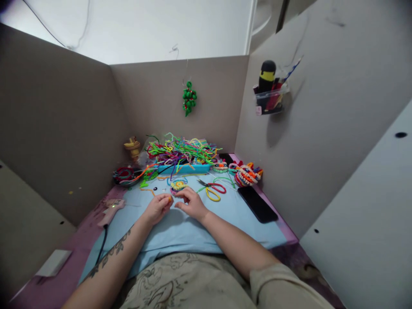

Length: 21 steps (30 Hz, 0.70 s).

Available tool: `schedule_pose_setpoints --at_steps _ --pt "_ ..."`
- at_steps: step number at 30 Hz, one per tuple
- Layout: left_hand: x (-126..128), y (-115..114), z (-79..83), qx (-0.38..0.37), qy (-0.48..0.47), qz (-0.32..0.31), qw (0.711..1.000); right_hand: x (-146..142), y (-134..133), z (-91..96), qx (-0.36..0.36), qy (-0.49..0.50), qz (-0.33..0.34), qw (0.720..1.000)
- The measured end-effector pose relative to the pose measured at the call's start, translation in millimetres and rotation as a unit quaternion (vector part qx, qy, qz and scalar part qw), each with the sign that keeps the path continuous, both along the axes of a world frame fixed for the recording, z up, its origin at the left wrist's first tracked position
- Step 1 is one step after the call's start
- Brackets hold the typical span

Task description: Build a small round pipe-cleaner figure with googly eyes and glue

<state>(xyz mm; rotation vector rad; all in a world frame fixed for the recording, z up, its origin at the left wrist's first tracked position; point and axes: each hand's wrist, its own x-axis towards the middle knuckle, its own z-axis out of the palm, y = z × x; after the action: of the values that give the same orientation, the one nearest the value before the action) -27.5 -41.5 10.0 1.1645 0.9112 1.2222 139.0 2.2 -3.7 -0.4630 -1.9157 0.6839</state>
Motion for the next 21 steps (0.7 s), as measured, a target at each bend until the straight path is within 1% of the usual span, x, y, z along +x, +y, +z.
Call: schedule_pose_setpoints --at_steps 5,7,11,17,21 --pt "-1.4 1.8 -0.4 0.015 -0.006 0.048 0.999 -0.9 -1.1 0.1 -0.004 0.006 0.006 1.0" --pt "-1.2 2.6 -0.8 0.019 -0.011 0.054 0.998 -0.8 -1.3 0.2 -0.002 0.005 0.002 1.0" --pt "0.1 3.7 -1.9 0.017 -0.019 0.056 0.998 0.3 -2.7 2.0 0.006 0.011 -0.016 1.0" --pt "-1.3 4.5 -7.2 0.025 0.029 0.039 0.999 0.3 -6.2 6.4 0.006 0.02 -0.017 1.0" --pt "-2.5 4.6 -9.5 0.038 0.055 0.027 0.997 -1.4 -6.3 5.2 0.007 0.026 -0.01 1.0"
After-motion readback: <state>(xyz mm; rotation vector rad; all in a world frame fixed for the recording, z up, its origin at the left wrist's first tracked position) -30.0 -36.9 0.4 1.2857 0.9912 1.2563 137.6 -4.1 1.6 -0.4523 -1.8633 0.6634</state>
